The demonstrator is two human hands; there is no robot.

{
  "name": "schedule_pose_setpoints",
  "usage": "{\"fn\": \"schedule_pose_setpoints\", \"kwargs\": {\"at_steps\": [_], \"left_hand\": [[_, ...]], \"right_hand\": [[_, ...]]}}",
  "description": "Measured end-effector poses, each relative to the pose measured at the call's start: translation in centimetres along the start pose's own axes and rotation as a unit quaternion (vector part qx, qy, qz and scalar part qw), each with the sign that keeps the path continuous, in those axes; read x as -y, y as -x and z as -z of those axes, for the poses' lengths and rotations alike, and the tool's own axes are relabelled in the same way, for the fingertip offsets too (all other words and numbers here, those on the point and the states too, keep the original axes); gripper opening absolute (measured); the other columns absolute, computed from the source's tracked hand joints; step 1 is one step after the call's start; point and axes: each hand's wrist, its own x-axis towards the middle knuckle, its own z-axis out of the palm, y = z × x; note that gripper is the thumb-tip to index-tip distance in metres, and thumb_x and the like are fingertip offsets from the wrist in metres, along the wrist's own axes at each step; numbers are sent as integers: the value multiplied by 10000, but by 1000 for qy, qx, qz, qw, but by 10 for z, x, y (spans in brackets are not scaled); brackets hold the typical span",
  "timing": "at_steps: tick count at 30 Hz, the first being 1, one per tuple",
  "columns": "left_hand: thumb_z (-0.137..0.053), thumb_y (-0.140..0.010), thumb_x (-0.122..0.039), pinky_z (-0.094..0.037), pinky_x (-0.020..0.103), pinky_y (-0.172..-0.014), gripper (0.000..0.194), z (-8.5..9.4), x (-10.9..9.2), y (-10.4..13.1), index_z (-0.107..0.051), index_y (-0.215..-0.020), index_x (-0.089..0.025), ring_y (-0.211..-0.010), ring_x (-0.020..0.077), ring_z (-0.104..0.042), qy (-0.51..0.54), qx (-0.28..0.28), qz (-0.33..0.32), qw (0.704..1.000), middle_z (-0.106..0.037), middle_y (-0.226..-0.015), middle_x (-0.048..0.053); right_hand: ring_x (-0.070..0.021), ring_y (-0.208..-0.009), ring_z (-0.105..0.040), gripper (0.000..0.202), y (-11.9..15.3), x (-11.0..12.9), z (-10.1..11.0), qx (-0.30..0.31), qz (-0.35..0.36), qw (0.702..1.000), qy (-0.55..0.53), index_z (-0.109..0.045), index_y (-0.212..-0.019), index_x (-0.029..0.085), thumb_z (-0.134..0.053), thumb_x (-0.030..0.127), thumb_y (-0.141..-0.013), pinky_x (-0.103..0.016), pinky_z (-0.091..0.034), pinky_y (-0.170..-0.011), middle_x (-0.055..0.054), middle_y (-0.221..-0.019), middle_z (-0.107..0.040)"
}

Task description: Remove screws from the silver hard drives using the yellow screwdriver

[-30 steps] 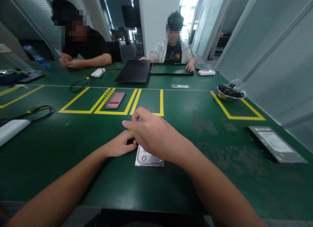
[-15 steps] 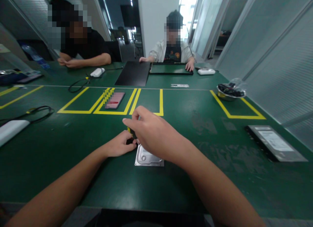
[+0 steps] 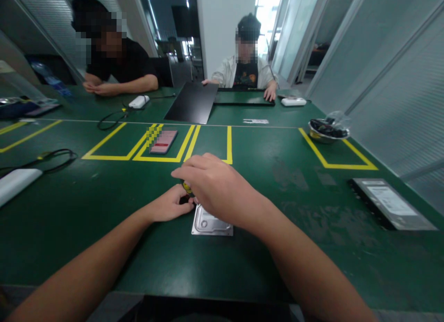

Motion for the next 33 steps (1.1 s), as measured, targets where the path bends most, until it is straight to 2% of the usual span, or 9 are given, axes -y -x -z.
{"fn": "schedule_pose_setpoints", "kwargs": {"at_steps": [5, 11, 15, 19, 23, 26, 30, 33], "left_hand": [[-546, -745, -137, -456, 306, -774, 153, 0, 0, 0, -610, -881, -164, -835, 179, -595, -4, -2, 0, 1000, -677, -865, 8], [-542, -746, -161, -439, 289, -720, 14, 1, -2, 0, -538, -738, -171, -775, 167, -564, -17, -3, 2, 1000, -642, -797, 6], [-539, -748, -156, -424, 279, -707, 90, 2, -4, -1, -492, -673, -173, -761, 158, -556, -16, 6, 0, 1000, -619, -766, -4], [-535, -750, -149, -419, 282, -714, 65, 3, -4, -1, -510, -694, -171, -759, 156, -554, -17, 7, -1, 1000, -615, -765, -9], [-531, -747, -146, -418, 285, -729, 41, 3, -4, 0, -552, -723, -173, -752, 156, -550, -14, 8, -8, 1000, -601, -728, -18], [-535, -745, -145, -420, 285, -725, 43, 2, -3, -1, -565, -731, -171, -726, 149, -543, -11, 9, -8, 1000, -597, -715, -21], [-545, -744, -146, -425, 282, -721, 34, 1, -2, -1, -571, -746, -167, -741, 149, -549, -15, 6, -5, 1000, -603, -739, -16], [-546, -740, -138, -425, 279, -715, 75, 2, -1, -1, -595, -788, -170, -742, 148, -549, -19, 4, -6, 1000, -597, -743, -20]], "right_hand": [[-205, -994, -595, 254, 0, 1, 1, 7, -12, 1000, -4, -665, -1080, 108, -465, 87, -925, -372, -495, -887, -117, -1043, -673], [-182, -895, -575, 250, 1, 2, 0, 9, -38, 999, 7, -678, -1102, 110, -492, 154, -940, -327, -500, -784, -114, -1001, -613], [-188, -888, -563, 264, 1, 2, -1, 10, -51, 998, 24, -670, -1113, 107, -480, 168, -940, -343, -505, -776, -120, -1003, -590], [-201, -965, -590, 267, 1, 1, -2, 1, -34, 999, -6, -671, -1084, 97, -449, 161, -949, -355, -512, -847, -139, -1061, -638], [-211, -1000, -603, 288, 1, -2, -4, -17, -35, 999, -7, -654, -1147, 89, -471, 117, -926, -369, -491, -901, -125, -1080, -677], [-199, -965, -602, 241, 1, -2, -4, -3, -53, 999, -5, -667, -1080, 108, -481, 122, -928, -346, -482, -870, -110, -1039, -673], [-177, -882, -578, 160, 0, 0, -2, 22, -78, 997, 12, -676, -982, 145, -539, 216, -939, -305, -463, -784, -82, -956, -632], [-172, -847, -561, 165, 0, 0, -3, 17, -89, 995, 30, -674, -965, 149, -565, 269, -937, -299, -451, -750, -75, -929, -601]]}}
